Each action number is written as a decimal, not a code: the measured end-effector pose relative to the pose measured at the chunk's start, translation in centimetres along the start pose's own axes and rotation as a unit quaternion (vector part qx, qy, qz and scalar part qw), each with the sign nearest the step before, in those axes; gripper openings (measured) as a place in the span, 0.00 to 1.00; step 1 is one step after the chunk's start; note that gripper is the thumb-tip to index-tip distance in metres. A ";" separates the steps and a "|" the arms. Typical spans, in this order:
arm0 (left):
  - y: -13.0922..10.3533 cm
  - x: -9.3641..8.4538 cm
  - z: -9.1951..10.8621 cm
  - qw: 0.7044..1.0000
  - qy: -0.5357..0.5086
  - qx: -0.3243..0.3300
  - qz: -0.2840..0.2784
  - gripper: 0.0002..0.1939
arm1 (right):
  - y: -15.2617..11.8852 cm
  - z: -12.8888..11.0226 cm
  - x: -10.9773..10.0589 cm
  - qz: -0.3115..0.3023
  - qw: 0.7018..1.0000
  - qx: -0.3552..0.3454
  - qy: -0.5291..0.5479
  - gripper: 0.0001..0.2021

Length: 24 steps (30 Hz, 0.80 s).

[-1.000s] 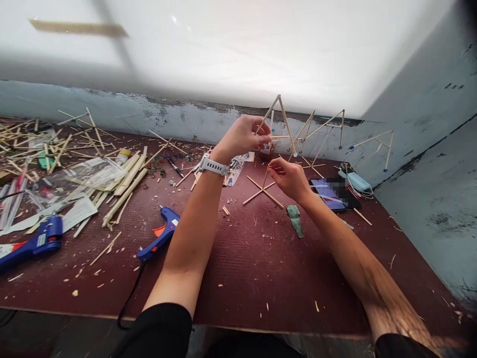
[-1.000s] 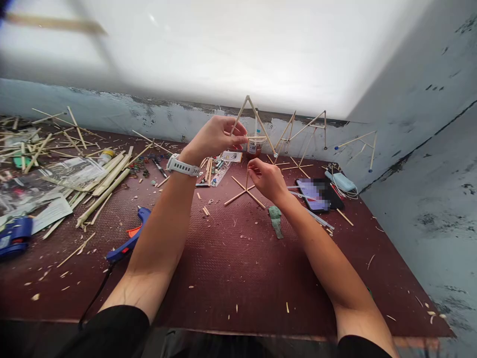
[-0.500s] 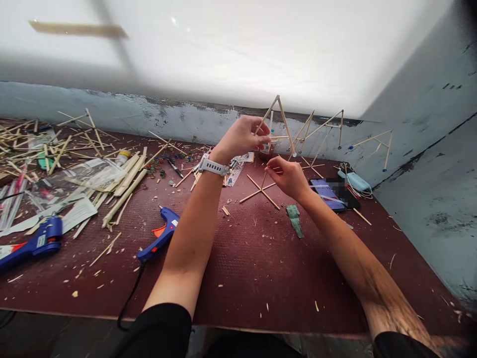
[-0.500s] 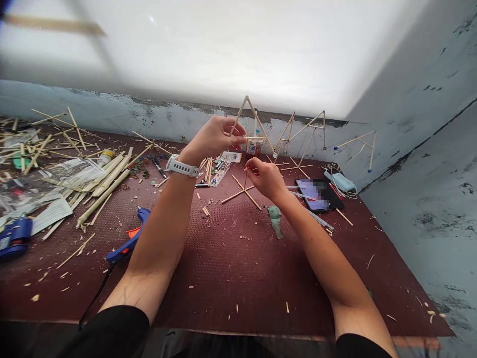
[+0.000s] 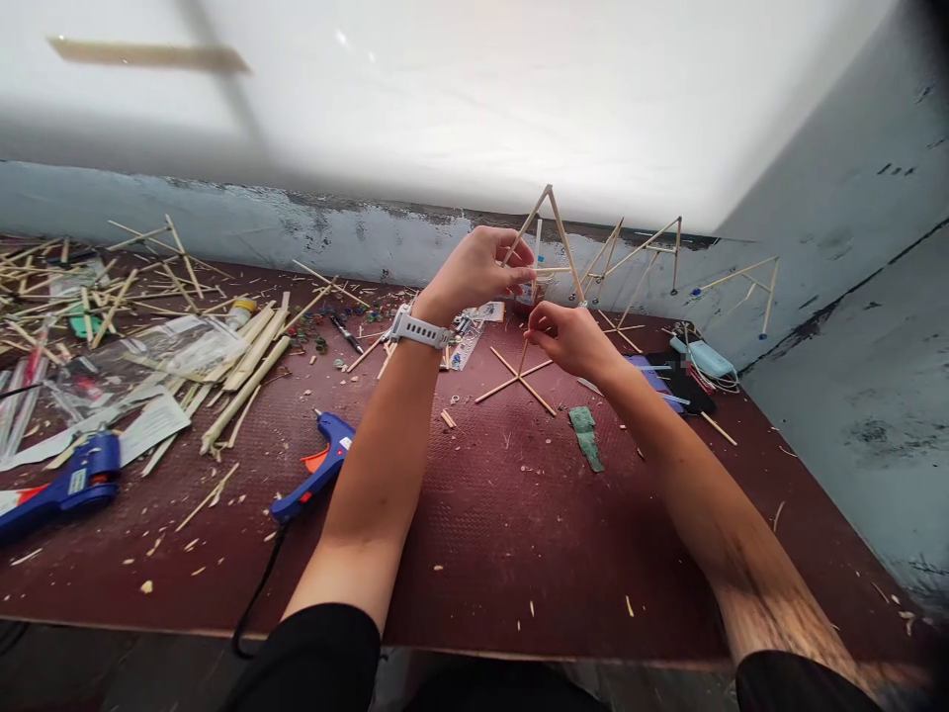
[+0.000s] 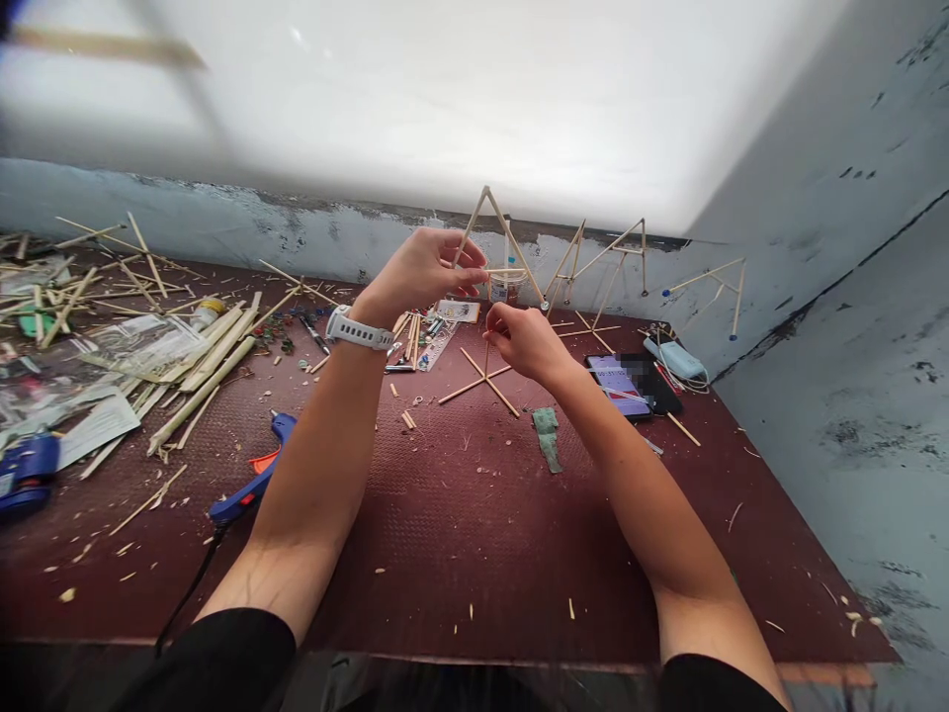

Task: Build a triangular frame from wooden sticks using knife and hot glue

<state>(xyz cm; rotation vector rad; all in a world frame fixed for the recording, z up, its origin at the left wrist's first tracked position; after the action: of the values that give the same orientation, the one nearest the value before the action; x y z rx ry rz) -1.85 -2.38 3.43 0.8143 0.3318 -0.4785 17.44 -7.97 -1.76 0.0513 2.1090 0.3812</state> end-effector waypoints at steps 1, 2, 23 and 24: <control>0.0 0.0 -0.1 1.000 0.003 0.001 -0.005 0.13 | 0.2 -0.1 -0.1 -0.004 1.000 0.001 0.001 0.02; 0.0 0.0 -0.1 1.000 0.005 0.002 -0.009 0.13 | 0.3 -0.1 -0.1 -0.008 1.000 0.001 0.003 0.03; 0.0 -0.3 -0.2 1.000 -0.017 0.003 -0.024 0.13 | -3.1 6.1 0.5 0.026 0.986 0.137 -0.091 0.10; 0.0 -0.3 -0.2 0.999 -0.020 0.014 -0.036 0.13 | -3.3 6.0 0.8 0.028 0.987 0.136 -0.084 0.11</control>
<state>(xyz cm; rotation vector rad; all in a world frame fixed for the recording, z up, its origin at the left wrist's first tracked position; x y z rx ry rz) -2.14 -2.16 3.39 0.8206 0.3196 -0.5676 22.39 -9.41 -6.33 0.2922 1.9820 0.1146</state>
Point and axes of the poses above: each hand's wrist, its own y-axis towards the middle knuckle, its own x-axis out of the palm, z = x × y, the point moved 1 cm from there along y, towards the middle knuckle, and after that the axes turned 14 degrees about x, right-handed, at the moved point
